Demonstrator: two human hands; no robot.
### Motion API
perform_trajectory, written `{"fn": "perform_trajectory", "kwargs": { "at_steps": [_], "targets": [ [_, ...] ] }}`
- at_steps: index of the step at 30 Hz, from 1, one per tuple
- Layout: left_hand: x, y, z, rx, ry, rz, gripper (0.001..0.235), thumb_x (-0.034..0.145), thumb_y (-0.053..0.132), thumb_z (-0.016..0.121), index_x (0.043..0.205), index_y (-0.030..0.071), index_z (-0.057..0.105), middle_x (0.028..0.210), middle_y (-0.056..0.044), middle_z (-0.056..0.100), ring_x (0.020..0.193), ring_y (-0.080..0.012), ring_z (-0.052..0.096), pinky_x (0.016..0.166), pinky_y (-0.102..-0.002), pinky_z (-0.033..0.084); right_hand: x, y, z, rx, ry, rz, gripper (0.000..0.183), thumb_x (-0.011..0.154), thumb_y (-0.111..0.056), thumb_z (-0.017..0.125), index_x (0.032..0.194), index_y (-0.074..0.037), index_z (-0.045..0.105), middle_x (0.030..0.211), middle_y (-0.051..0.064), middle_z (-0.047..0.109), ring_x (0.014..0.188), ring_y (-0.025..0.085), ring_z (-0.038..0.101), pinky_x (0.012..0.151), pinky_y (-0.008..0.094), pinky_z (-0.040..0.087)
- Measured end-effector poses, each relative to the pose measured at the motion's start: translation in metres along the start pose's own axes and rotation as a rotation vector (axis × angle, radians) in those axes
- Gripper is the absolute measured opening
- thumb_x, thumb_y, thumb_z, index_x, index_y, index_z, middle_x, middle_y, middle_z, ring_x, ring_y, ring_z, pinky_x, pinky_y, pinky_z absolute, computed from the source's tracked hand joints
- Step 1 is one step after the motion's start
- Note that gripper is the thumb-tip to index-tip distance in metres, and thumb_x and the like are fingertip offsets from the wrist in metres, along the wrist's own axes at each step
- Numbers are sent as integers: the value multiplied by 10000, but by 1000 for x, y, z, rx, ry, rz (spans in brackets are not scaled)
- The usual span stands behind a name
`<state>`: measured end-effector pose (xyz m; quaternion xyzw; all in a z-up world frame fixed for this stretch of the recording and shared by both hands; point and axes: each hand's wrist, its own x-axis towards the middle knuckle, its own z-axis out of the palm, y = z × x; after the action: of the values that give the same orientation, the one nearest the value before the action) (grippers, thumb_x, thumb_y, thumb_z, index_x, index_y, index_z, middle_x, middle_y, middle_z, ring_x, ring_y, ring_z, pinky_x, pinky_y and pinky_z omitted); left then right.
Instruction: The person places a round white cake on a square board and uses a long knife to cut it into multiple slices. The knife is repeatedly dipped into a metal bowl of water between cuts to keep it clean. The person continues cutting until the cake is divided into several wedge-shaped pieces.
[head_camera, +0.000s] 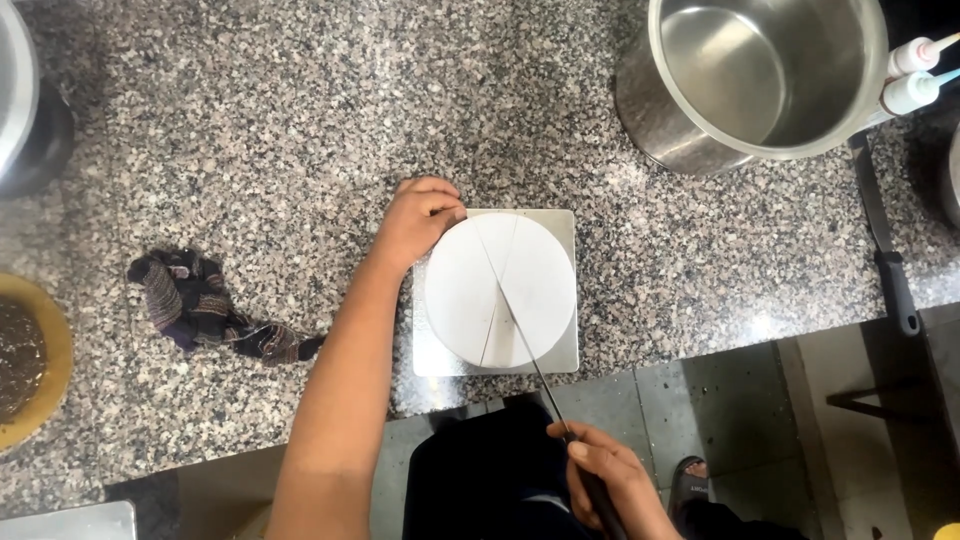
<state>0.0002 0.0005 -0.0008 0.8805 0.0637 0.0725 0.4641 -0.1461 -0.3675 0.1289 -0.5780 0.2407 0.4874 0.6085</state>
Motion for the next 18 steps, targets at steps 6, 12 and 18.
{"fn": "perform_trajectory", "kwargs": {
  "at_steps": [6,12,18],
  "targets": [
    [1,1,0,4,-7,-33,160,861,201,804,977,90,800,1140,11,730,1176,-240,567,1031,-343,451,4,3,-2,-9,9,3,586,889,-302,567,1321,88,499,478,77,452,346,154,401,346,303,324],
    [0,7,-2,-3,-12,-53,156,861,193,800,977,88,799,1149,10,725,1178,-241,560,1037,-343,446,12,11,-8,14,-63,-45,572,899,-282,580,1333,82,498,498,68,475,367,143,421,369,289,346],
    [0,5,-1,0,-13,-52,136,861,188,794,962,98,809,1154,13,727,1177,-241,562,1033,-343,448,21,23,-14,56,-137,-100,545,917,-257,556,1323,107,548,486,68,485,343,145,408,352,289,336]
  ]
}}
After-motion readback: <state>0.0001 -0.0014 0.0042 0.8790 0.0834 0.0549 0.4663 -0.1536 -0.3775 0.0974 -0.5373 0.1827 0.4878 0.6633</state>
